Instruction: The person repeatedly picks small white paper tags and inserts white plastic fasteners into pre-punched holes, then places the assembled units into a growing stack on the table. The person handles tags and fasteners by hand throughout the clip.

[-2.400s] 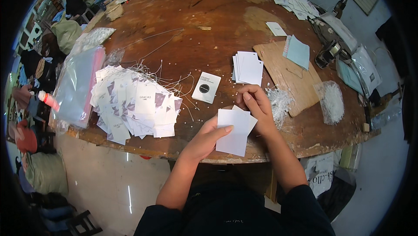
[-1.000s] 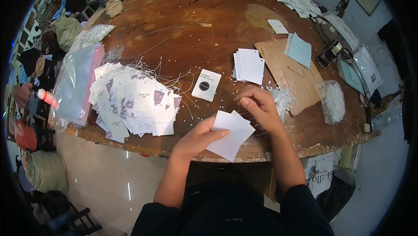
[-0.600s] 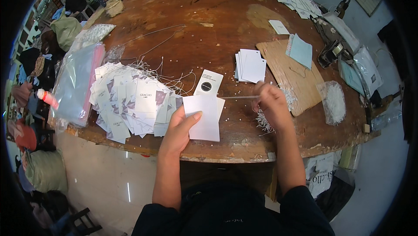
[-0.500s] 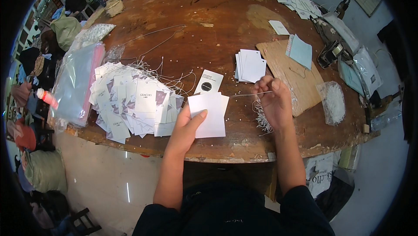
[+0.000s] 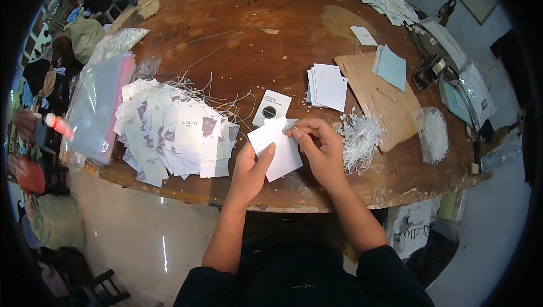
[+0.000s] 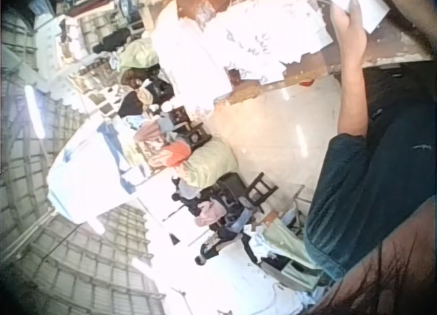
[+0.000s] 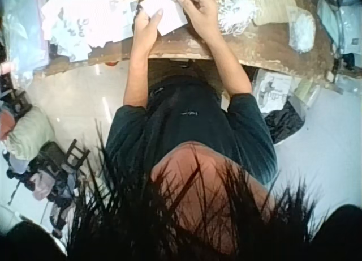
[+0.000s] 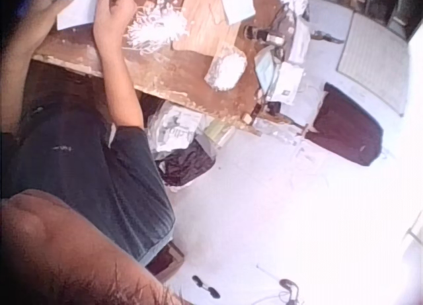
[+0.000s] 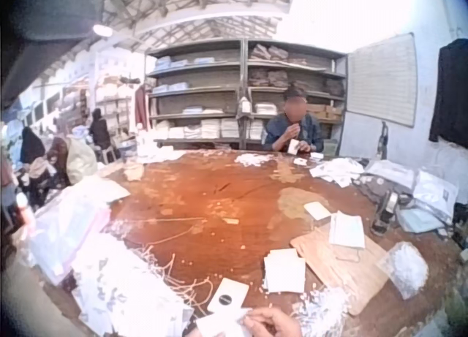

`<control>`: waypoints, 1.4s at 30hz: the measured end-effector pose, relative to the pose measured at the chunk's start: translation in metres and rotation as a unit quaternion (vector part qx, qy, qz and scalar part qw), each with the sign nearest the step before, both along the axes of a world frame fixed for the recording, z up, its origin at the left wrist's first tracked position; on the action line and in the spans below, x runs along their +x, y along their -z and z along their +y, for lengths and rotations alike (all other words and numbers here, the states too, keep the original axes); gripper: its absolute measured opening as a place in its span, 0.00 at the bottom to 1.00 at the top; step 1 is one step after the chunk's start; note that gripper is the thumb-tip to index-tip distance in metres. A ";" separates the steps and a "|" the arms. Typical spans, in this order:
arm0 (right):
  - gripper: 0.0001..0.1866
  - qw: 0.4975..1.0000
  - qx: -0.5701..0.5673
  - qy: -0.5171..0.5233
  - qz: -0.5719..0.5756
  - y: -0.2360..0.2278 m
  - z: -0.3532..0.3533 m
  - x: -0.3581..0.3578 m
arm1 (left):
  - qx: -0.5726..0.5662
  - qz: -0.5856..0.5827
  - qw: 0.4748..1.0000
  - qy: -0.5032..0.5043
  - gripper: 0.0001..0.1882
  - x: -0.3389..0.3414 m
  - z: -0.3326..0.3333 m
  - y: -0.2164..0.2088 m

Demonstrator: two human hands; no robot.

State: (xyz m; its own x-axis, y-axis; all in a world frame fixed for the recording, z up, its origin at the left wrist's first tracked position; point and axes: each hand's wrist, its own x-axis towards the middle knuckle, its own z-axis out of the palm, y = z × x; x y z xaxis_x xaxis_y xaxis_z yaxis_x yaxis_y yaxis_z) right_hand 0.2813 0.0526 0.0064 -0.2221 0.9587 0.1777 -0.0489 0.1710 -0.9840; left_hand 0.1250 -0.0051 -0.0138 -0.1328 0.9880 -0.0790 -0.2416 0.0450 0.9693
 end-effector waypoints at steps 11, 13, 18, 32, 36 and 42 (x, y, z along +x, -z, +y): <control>0.04 0.973 0.174 0.058 -0.139 -0.001 0.000 -0.002 | 0.051 0.118 0.992 0.000 0.20 0.004 0.001 0.003; 0.03 0.967 0.194 0.061 -0.153 -0.004 -0.001 -0.003 | 0.079 0.131 0.988 -0.008 0.17 0.008 0.001 0.000; 0.02 0.959 0.225 0.060 -0.162 -0.007 0.000 -0.003 | 0.151 0.248 0.957 -0.015 0.15 0.009 -0.001 -0.013; 0.05 0.950 -0.233 -0.134 0.161 -0.012 0.012 0.016 | 0.365 0.640 0.660 -0.145 0.19 0.010 -0.004 -0.023; 0.09 0.967 -0.190 -0.141 0.090 -0.014 0.017 0.017 | 0.402 0.637 0.646 -0.127 0.16 0.011 -0.011 -0.020; 0.14 0.996 -0.020 0.080 -0.046 -0.026 0.063 0.047 | 0.345 0.692 0.607 -0.185 0.15 -0.046 -0.007 -0.018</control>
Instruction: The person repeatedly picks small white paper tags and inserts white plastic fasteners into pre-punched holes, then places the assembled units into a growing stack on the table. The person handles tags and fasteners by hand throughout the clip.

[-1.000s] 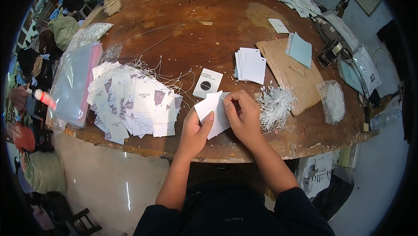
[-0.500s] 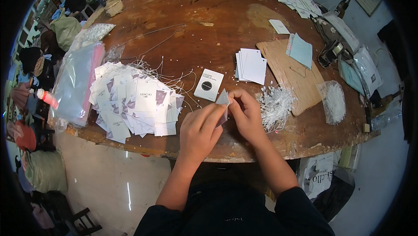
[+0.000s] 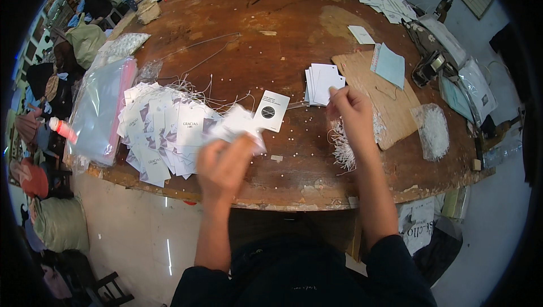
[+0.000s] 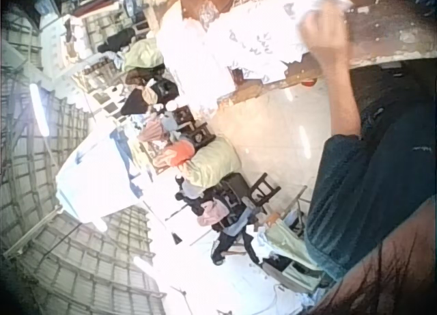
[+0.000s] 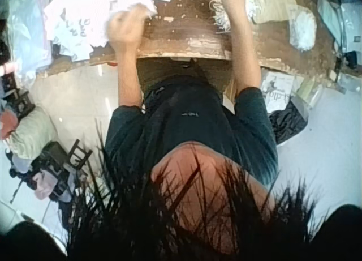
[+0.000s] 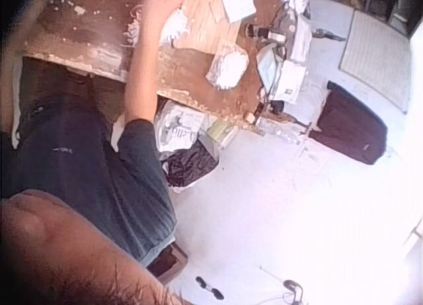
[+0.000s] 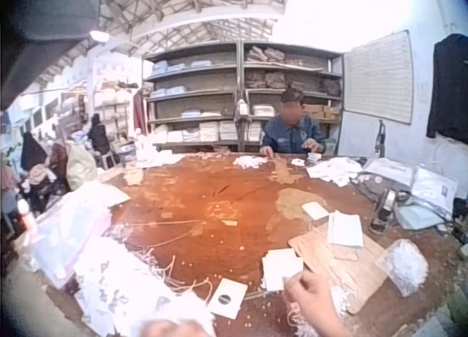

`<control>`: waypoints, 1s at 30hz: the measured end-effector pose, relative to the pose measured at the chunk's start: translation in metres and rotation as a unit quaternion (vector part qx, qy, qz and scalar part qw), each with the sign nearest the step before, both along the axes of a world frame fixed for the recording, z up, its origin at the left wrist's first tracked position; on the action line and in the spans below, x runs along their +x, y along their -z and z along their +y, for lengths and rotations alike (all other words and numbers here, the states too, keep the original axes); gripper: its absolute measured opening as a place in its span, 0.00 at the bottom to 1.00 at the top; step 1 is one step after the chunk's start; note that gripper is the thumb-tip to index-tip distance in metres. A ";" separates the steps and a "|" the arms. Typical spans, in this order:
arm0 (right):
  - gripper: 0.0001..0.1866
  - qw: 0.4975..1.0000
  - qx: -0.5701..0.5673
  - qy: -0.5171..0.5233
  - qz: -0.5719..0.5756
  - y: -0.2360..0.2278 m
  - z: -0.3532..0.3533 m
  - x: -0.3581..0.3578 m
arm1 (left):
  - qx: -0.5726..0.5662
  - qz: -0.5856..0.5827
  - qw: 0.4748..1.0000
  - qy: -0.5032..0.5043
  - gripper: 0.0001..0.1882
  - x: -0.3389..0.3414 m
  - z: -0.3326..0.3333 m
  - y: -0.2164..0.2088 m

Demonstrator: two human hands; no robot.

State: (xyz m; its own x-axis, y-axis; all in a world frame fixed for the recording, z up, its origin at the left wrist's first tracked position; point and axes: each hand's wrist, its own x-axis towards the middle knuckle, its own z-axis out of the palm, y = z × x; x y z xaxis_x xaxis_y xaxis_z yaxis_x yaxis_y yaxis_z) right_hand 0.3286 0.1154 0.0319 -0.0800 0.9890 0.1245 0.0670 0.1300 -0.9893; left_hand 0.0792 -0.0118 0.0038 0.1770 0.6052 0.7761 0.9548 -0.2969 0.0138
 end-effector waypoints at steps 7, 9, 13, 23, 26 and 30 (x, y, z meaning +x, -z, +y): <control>0.18 0.882 0.185 0.142 -0.409 0.024 0.023 0.018 | -0.094 -0.047 0.973 -0.205 0.17 -0.040 0.033 -0.016; 0.24 0.868 0.185 0.150 -0.435 0.031 0.022 0.019 | -0.129 -0.107 0.976 -0.139 0.19 -0.008 0.044 -0.012; 0.31 0.833 0.179 0.157 -0.499 0.040 0.023 0.015 | -0.272 -0.095 0.953 -0.096 0.25 0.048 0.068 -0.003; 0.35 0.820 0.169 0.117 -0.534 0.040 0.022 0.019 | -0.309 -0.105 0.936 -0.132 0.28 0.053 0.079 0.007; 0.32 0.821 0.163 0.153 -0.525 0.041 0.022 0.015 | -0.265 -0.116 0.949 -0.128 0.29 0.049 0.078 0.005; 0.28 0.823 0.158 0.159 -0.522 0.043 0.027 0.018 | -0.189 -0.237 0.951 -0.068 0.30 0.039 0.075 0.005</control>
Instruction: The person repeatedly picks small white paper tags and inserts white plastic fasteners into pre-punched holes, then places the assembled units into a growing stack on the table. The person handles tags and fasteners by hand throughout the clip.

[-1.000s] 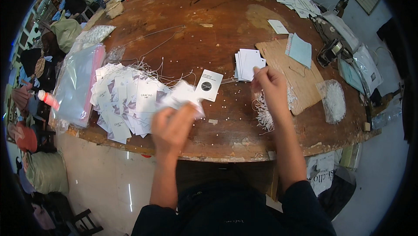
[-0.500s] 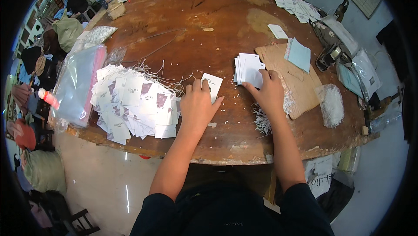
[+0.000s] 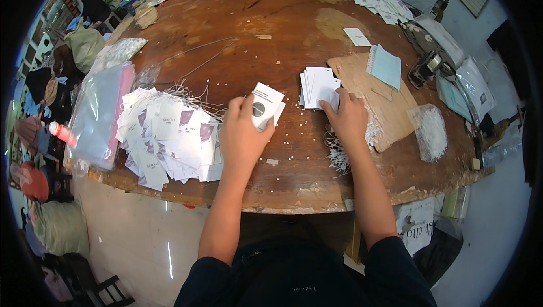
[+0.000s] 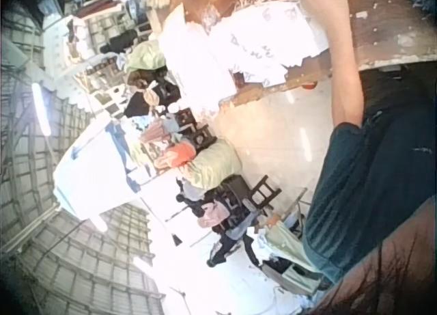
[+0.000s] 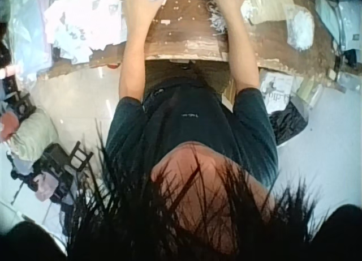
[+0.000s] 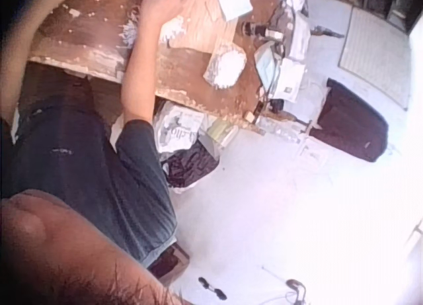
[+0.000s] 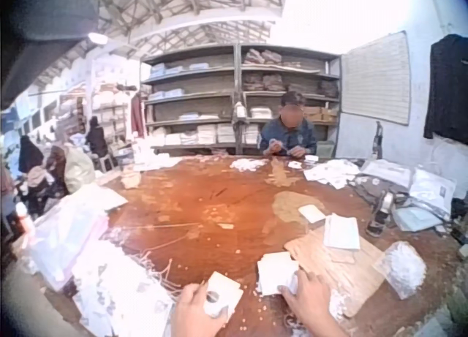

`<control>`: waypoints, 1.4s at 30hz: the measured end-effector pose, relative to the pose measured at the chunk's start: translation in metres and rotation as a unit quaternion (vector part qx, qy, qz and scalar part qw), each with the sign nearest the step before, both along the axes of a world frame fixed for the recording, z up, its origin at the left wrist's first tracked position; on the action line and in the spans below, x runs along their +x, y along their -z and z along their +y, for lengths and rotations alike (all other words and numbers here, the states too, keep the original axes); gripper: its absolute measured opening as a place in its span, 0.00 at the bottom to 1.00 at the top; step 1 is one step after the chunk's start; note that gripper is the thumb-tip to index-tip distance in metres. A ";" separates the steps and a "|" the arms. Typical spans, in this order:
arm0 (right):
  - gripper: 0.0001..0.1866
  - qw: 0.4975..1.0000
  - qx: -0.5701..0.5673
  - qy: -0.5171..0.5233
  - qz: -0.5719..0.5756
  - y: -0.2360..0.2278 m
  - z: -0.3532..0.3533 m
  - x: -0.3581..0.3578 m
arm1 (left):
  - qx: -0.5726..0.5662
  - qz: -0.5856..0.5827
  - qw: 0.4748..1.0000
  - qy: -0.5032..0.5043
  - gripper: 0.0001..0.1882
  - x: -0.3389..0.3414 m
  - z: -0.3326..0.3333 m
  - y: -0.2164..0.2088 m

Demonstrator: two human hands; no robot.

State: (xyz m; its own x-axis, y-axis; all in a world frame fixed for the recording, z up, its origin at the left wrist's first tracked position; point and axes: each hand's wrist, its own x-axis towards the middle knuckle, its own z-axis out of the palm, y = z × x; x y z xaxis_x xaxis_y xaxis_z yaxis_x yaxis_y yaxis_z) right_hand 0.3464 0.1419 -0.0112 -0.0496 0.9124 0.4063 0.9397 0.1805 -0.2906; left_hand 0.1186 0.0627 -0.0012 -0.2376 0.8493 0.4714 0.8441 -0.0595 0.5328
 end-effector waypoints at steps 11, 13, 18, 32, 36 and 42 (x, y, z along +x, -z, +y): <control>0.18 0.955 0.008 -0.031 0.295 -0.006 0.000 0.002 | 0.048 -0.670 0.728 0.139 0.22 -0.013 -0.015 0.001; 0.18 0.873 -0.040 -0.074 0.480 -0.016 -0.005 0.000 | 0.022 -0.695 0.708 0.126 0.18 -0.011 -0.016 0.001; 0.15 0.754 -0.254 -0.161 0.583 -0.028 -0.035 -0.021 | -0.033 -0.713 0.686 0.139 0.15 -0.005 -0.025 0.001; 0.16 0.788 -0.284 -0.276 0.471 -0.010 -0.059 -0.053 | -0.056 -0.683 0.703 0.188 0.18 0.012 -0.027 0.004; 0.10 0.784 -0.297 -0.261 0.478 -0.008 -0.059 -0.053 | -0.048 -0.648 0.738 0.182 0.17 0.015 -0.027 0.005; 0.08 0.778 -0.304 -0.269 0.479 -0.004 -0.058 -0.053 | -0.038 -0.641 0.745 0.180 0.16 0.017 -0.028 0.005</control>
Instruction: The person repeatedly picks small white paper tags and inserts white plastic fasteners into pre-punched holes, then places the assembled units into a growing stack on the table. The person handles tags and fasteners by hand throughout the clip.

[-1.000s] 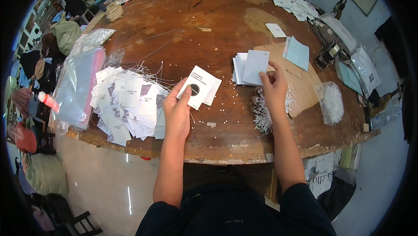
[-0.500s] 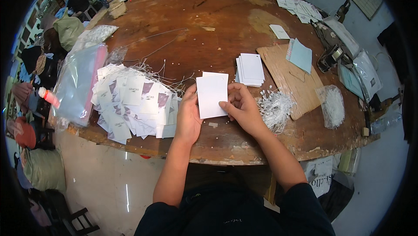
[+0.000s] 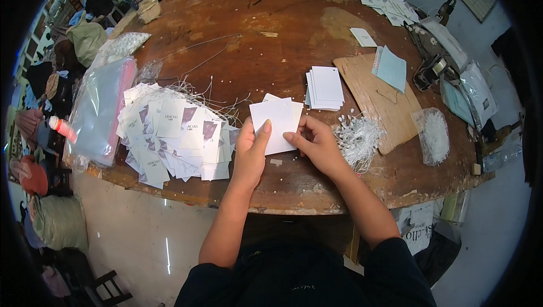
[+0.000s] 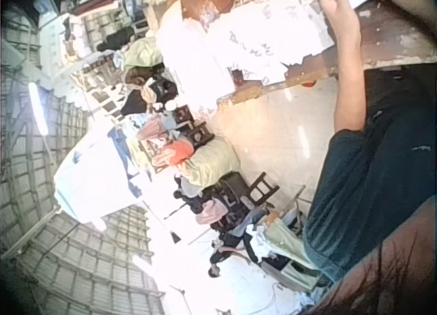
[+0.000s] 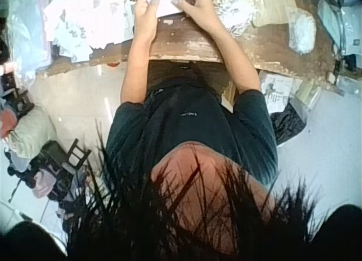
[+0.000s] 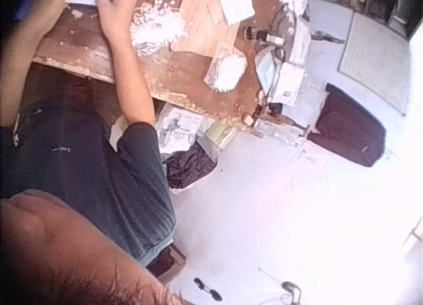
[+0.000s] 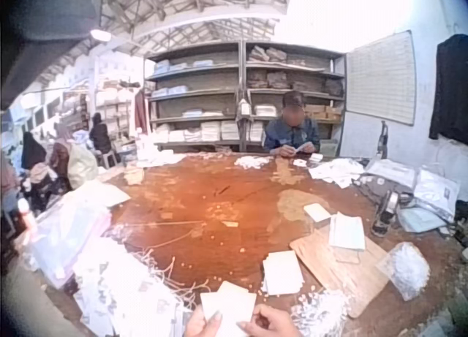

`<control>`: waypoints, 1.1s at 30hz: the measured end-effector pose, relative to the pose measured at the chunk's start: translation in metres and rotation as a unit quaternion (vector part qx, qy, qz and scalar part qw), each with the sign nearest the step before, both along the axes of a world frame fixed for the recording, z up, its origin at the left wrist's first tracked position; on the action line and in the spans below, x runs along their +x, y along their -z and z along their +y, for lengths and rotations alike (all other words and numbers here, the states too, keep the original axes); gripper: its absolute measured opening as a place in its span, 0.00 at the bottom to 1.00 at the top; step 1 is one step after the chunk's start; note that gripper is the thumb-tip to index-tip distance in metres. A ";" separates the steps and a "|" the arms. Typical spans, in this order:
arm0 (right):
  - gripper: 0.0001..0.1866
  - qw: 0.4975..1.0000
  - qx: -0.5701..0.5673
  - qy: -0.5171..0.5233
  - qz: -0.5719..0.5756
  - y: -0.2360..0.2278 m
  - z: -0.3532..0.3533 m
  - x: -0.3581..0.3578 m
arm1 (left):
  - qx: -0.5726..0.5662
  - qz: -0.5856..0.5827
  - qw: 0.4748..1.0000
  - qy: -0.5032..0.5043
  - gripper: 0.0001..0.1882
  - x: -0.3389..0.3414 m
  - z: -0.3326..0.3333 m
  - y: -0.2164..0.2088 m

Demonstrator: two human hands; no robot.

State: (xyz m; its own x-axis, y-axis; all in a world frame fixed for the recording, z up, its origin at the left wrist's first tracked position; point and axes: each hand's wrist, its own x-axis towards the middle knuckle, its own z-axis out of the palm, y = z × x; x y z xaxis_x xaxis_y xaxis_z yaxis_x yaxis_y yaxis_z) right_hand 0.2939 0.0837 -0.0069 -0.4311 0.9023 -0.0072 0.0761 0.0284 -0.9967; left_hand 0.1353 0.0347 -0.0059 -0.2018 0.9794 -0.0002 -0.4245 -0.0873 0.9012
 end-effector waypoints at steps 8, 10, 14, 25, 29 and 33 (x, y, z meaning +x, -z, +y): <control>0.07 0.999 -0.021 -0.008 0.024 -0.002 0.000 0.001 | -0.005 -0.013 1.000 0.024 0.18 -0.002 -0.001 0.001; 0.07 1.000 -0.013 -0.011 0.020 -0.002 0.000 0.001 | -0.004 -0.011 1.000 0.020 0.18 -0.002 -0.002 0.001; 0.07 1.000 -0.008 -0.015 0.011 0.000 0.000 0.000 | -0.001 0.008 1.000 0.015 0.18 -0.002 -0.002 0.002; 0.07 1.000 0.007 -0.013 0.024 0.005 0.002 0.001 | 0.013 0.014 1.000 0.021 0.18 -0.002 -0.001 0.004; 0.08 1.000 -0.004 -0.007 0.029 0.003 0.001 -0.002 | 0.017 0.031 0.999 0.016 0.18 -0.002 -0.001 0.004; 0.11 0.999 0.033 -0.020 0.004 -0.009 0.004 0.005 | 0.019 0.052 0.998 -0.007 0.18 -0.003 0.000 0.003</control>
State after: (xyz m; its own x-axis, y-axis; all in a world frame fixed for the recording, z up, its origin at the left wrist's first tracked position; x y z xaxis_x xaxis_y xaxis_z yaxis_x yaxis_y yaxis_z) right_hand 0.2988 0.0873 0.0025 -0.4660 0.8830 0.0559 0.0663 0.0979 -0.9930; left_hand 0.1325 0.0343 -0.0090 -0.2127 0.9753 0.0588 -0.3281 -0.1280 0.9359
